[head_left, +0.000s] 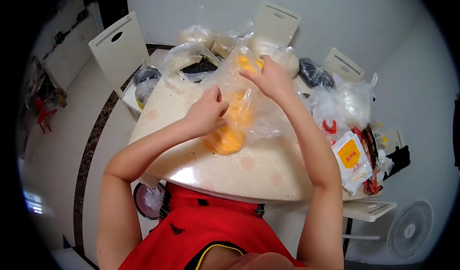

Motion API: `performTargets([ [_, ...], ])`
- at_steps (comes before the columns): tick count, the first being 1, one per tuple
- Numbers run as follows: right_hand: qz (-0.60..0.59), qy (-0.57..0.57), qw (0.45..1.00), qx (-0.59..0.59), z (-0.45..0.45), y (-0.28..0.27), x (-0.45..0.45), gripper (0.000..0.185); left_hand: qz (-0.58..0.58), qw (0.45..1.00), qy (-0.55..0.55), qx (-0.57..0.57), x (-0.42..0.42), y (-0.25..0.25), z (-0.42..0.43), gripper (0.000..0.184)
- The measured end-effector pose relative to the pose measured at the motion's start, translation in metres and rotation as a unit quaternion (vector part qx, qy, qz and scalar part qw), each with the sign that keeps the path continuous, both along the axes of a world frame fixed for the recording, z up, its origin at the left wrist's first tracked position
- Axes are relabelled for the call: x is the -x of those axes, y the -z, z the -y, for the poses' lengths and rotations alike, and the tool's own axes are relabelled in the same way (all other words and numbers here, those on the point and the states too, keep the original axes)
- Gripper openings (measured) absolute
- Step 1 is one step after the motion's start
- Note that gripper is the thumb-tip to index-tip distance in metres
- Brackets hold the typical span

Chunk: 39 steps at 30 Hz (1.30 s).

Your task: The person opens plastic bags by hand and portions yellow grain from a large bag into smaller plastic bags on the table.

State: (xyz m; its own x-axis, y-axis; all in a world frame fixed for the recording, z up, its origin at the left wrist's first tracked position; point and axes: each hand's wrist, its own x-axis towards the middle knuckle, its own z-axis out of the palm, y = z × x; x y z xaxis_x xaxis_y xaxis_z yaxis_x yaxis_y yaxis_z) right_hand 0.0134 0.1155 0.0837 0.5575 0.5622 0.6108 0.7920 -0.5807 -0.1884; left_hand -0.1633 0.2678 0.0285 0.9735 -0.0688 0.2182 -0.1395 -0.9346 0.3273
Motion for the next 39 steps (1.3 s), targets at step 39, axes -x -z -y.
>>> performTargets([
  [39,-0.519,-0.172,0.815,-0.191,0.130,-0.131,-0.016,0.055,0.014,0.950,0.009,0.313,-0.099,-0.186,0.042,0.044],
])
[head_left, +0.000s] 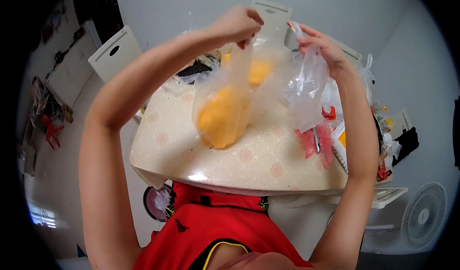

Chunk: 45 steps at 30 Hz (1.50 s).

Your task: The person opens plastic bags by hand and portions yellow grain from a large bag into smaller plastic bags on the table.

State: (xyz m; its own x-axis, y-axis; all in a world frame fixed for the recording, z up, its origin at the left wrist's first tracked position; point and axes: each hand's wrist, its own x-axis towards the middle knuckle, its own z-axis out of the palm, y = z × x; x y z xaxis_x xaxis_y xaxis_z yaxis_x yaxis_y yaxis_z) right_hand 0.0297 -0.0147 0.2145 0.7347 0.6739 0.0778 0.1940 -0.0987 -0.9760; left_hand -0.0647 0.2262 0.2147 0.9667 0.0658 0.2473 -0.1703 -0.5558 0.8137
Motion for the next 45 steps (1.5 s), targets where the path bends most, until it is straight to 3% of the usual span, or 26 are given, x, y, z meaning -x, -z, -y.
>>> performTargets([
  [2,0.033,-0.042,0.998,-0.017,-0.003,-0.012,-0.006,0.061,0.001,1.000,-0.009,-0.014,-0.001,-0.029,0.001,0.053],
  [4,0.057,-0.037,0.997,-0.025,-0.012,-0.027,0.020,0.065,0.077,0.997,-0.030,0.012,-0.012,-0.040,0.003,0.021],
  [8,0.168,0.011,0.985,-0.029,-0.057,-0.019,0.035,0.063,0.159,0.985,-0.041,0.059,-0.016,-0.062,0.001,0.017],
  [11,0.302,0.019,0.945,0.124,-0.091,-0.028,0.058,0.049,0.203,0.975,0.000,0.091,-0.008,-0.071,-0.002,0.015],
  [13,0.310,0.020,0.943,0.121,-0.115,-0.023,0.048,0.027,0.221,0.970,0.030,0.097,-0.007,-0.065,-0.009,0.016],
  [14,0.316,0.020,0.941,0.118,-0.126,-0.021,0.041,0.030,0.236,0.968,0.032,0.080,-0.010,-0.061,-0.019,0.017],
  [15,0.299,0.007,0.950,0.094,-0.133,-0.017,0.036,0.022,0.251,0.966,0.034,0.060,-0.011,-0.056,-0.028,0.018],
  [18,0.227,-0.004,0.971,0.073,-0.128,-0.007,0.008,0.036,0.263,0.961,0.003,0.081,0.023,0.006,-0.070,0.053],
  [20,0.205,0.029,0.978,0.036,-0.123,-0.003,0.007,0.031,0.269,0.958,-0.017,0.097,0.061,0.071,-0.092,0.080],
  [22,0.208,0.012,0.978,0.014,-0.122,-0.007,0.005,0.029,0.125,0.988,-0.032,-0.086,0.091,0.153,-0.098,0.116],
  [24,0.240,-0.020,0.970,0.014,-0.132,-0.015,0.014,0.028,0.086,0.969,-0.056,-0.225,0.096,0.207,-0.087,0.122],
  [27,0.267,-0.063,0.959,0.069,-0.146,-0.040,0.064,0.023,0.175,0.925,0.036,-0.336,0.063,0.176,-0.042,0.109],
  [31,0.287,-0.076,0.948,0.119,-0.166,-0.039,0.094,0.018,0.162,0.960,0.060,-0.221,0.010,0.178,-0.010,0.087],
  [34,0.198,-0.123,0.964,0.125,-0.159,-0.026,0.084,0.038,0.121,0.992,0.038,-0.023,-0.014,0.193,-0.009,0.071],
  [35,0.224,-0.106,0.963,0.107,-0.155,-0.021,0.081,0.030,0.113,0.992,0.030,0.046,-0.020,0.197,-0.011,0.066],
  [38,0.272,-0.035,0.954,0.120,-0.130,-0.032,0.075,0.033,0.100,0.969,0.015,0.224,-0.030,0.199,-0.014,0.051],
  [39,0.273,-0.041,0.946,0.170,-0.115,-0.044,0.066,0.047,0.094,0.959,0.010,0.268,-0.033,0.196,-0.017,0.046],
  [41,0.363,0.093,0.913,0.158,-0.088,-0.049,0.049,0.055,0.077,0.934,0.000,0.349,-0.035,0.191,-0.026,0.038],
  [43,0.259,0.200,0.918,0.224,-0.054,-0.065,0.035,0.067,0.031,0.909,-0.003,0.415,-0.036,0.190,-0.045,0.027],
  [45,0.229,0.244,0.906,0.261,-0.020,-0.057,0.001,0.072,0.061,0.922,0.025,0.381,-0.018,0.185,-0.066,0.021],
])
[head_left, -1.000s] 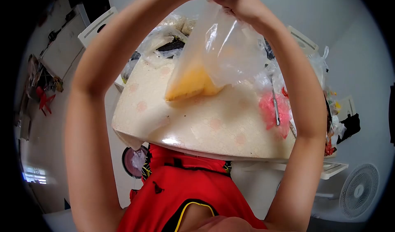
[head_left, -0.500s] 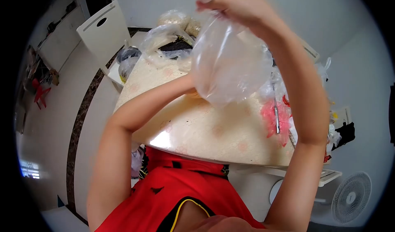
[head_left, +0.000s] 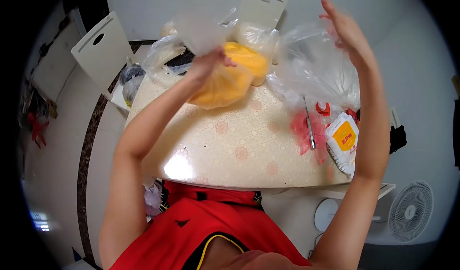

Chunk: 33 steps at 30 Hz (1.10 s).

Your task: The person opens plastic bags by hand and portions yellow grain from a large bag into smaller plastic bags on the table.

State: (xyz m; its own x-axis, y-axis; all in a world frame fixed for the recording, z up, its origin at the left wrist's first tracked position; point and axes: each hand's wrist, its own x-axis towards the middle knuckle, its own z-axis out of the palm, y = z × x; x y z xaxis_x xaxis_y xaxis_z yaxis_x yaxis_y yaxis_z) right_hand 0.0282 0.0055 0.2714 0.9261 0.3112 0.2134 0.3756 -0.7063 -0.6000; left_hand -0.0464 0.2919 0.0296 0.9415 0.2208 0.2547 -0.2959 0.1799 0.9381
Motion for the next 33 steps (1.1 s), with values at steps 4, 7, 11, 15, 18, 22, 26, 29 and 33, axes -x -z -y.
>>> performTargets([
  [4,-0.083,-0.038,0.989,-0.114,0.018,0.075,-0.009,0.065,-0.028,0.996,-0.088,0.012,0.059,-0.054,0.003,0.026],
  [7,-0.274,-0.161,0.922,-0.220,0.004,0.116,-0.008,0.054,-0.002,0.997,-0.046,-0.054,0.093,-0.076,-0.021,0.028],
  [11,-0.261,-0.151,0.915,-0.268,-0.045,0.168,0.017,0.047,-0.003,0.980,-0.016,-0.197,0.149,-0.102,-0.044,0.033],
  [15,-0.107,-0.123,0.954,-0.251,-0.094,0.201,0.033,0.035,-0.105,0.937,-0.026,-0.333,0.182,-0.093,-0.072,0.025],
  [18,-0.054,-0.139,0.928,-0.343,-0.116,0.209,0.050,0.026,-0.156,0.881,-0.029,-0.446,0.194,-0.076,-0.074,0.023],
  [22,-0.100,-0.227,0.868,-0.430,-0.141,0.234,0.058,0.026,0.087,0.826,0.061,-0.554,0.192,-0.051,-0.041,0.035],
  [26,-0.191,-0.244,0.862,-0.400,-0.140,0.228,0.101,0.027,-0.102,0.842,0.051,-0.527,0.173,-0.024,-0.029,0.058],
  [29,-0.205,-0.280,0.839,-0.419,-0.125,0.237,0.105,0.028,-0.012,0.867,-0.082,-0.491,0.162,0.008,-0.034,0.069],
  [33,-0.226,-0.357,0.799,-0.428,-0.106,0.220,0.109,0.031,-0.047,0.949,-0.095,-0.296,0.156,0.013,-0.030,0.083],
])
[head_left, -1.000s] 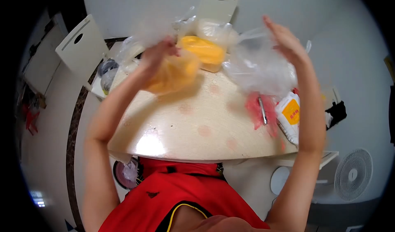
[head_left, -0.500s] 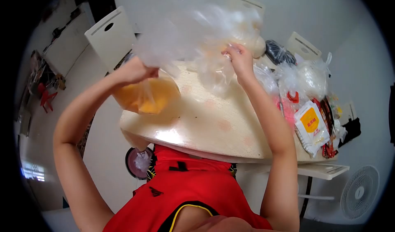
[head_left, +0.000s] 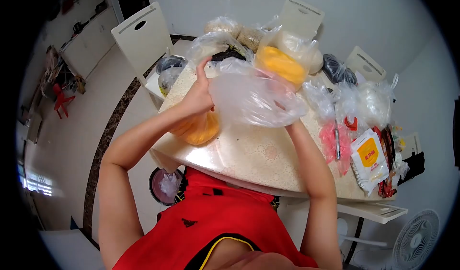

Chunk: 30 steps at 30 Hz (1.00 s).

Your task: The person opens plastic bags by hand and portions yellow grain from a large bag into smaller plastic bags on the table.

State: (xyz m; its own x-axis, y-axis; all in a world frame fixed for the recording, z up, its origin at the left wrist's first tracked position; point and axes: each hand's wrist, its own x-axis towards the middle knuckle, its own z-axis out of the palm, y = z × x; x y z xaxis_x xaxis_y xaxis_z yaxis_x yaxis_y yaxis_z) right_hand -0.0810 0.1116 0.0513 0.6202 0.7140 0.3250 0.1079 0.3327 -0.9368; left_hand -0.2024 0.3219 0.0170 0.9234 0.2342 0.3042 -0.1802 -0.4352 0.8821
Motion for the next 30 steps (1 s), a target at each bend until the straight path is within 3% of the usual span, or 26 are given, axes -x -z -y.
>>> performTargets([
  [4,0.244,-0.096,0.964,0.040,-0.004,-0.004,-0.011,0.036,0.096,0.978,0.161,-0.094,-0.025,0.006,-0.013,0.076],
  [6,0.177,-0.108,0.977,0.054,-0.016,-0.004,-0.006,0.036,0.052,0.967,0.207,-0.138,-0.027,0.009,-0.016,0.069],
  [10,-0.070,-0.093,0.993,-0.010,-0.021,-0.018,-0.001,0.038,-0.138,0.983,0.069,-0.103,-0.021,0.003,-0.001,0.055],
  [14,0.086,-0.062,0.994,0.008,-0.012,-0.027,0.001,0.038,-0.237,0.970,-0.007,0.049,-0.041,0.042,-0.024,0.038],
  [16,0.230,-0.028,0.971,0.054,-0.007,-0.021,0.007,0.041,-0.196,0.978,-0.018,0.065,-0.029,0.025,-0.012,0.031],
  [19,0.455,0.066,0.888,0.017,-0.008,-0.004,0.011,0.047,-0.116,0.988,-0.001,0.102,-0.024,0.024,-0.005,0.029],
  [23,0.343,0.074,0.933,0.081,-0.010,0.008,0.025,0.052,-0.035,0.986,-0.011,0.162,-0.022,0.022,0.001,0.036],
  [25,0.276,0.050,0.947,0.154,-0.008,0.010,0.021,0.050,0.000,0.994,-0.003,0.111,-0.019,0.022,-0.003,0.038],
  [30,0.216,-0.061,0.968,0.109,-0.021,0.013,0.009,0.038,0.033,0.993,0.108,0.044,-0.004,0.010,-0.013,0.037],
])
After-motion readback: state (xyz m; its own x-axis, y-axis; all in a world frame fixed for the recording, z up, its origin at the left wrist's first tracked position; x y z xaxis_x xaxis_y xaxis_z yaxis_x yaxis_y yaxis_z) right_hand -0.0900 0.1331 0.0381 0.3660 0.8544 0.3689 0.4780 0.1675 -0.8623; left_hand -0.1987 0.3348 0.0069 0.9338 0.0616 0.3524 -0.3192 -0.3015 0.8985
